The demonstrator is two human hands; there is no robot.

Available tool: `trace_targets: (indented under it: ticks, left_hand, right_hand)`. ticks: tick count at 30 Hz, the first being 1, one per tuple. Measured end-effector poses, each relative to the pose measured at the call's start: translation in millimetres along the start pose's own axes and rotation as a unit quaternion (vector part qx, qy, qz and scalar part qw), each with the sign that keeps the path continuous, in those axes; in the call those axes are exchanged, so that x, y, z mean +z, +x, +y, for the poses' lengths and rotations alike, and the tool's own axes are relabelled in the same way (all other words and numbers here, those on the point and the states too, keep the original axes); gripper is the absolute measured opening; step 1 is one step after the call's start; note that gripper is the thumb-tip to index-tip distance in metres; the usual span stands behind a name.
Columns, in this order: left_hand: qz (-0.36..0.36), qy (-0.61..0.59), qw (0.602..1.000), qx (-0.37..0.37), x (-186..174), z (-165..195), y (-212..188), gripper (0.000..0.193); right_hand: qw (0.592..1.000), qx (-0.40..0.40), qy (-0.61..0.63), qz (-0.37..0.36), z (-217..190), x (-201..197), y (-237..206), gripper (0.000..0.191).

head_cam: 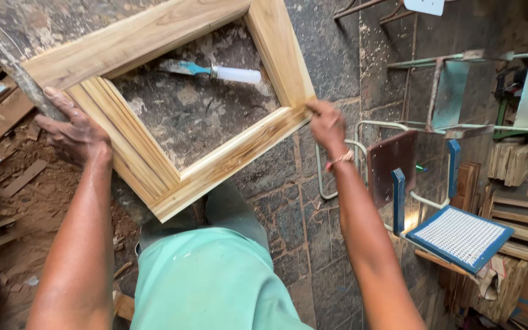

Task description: The person sands a rectangular wooden frame using a sanding block, focusing on the edges and corners. They rotate the frame to access different sides and occasionally use their fingers to smooth the surface.

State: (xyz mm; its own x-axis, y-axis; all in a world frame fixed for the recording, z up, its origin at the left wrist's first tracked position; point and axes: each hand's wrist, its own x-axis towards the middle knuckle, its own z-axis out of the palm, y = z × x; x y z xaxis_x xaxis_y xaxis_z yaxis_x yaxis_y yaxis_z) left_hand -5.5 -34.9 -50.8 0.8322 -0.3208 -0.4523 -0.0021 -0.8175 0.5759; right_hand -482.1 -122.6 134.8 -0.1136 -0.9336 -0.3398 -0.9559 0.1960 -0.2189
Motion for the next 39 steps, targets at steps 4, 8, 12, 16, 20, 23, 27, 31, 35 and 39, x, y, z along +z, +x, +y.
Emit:
trace_targets:
  ticks: [4,8,12,16,20,23,27,31,35,39]
  left_hand:
    - [0.031,0.060,0.998,0.013,-1,-1,2,0.113]
    - [0.038,0.015,0.998,0.046,0,0,1,0.113]
    - [0.007,0.058,0.998,0.000,1,3,0,0.108]
    - [0.062,0.059,0.995,0.047,2,3,2,0.104]
    - [0.067,-0.004,0.995,0.074,2,7,-1,0.107]
    - [0.022,-0.008,0.999,0.021,-3,13,-7,0.099]
    - [0.089,-0.008,0.992,0.090,-12,19,-14,0.090]
    - [0.065,0.011,0.997,0.037,-12,17,-10,0.076]
    - [0.113,0.019,0.990,0.080,-7,1,-2,0.070]
    - [0.127,0.028,0.987,0.090,-7,-9,1,0.068]
  right_hand:
    - [0.999,-0.040,-0.022,0.000,2,4,-7,0.030]
    - [0.989,-0.144,-0.029,-0.005,-3,17,-35,0.038]
    - [0.997,0.014,0.011,-0.070,-6,-2,-52,0.035]
    - [0.981,-0.073,-0.163,-0.073,-14,-32,-43,0.050]
    - [0.909,-0.155,-0.368,-0.117,-24,-36,-34,0.077]
    - [0.867,-0.258,-0.414,-0.108,-28,-29,-27,0.077]
    - [0.834,-0.284,-0.445,-0.159,-28,-33,-12,0.084]
    - [0.815,-0.301,-0.457,-0.188,-25,-48,2,0.082]
    - [0.802,-0.372,-0.437,-0.166,-19,-58,10,0.086]
    - [0.797,-0.406,-0.418,-0.158,-10,-63,18,0.080]
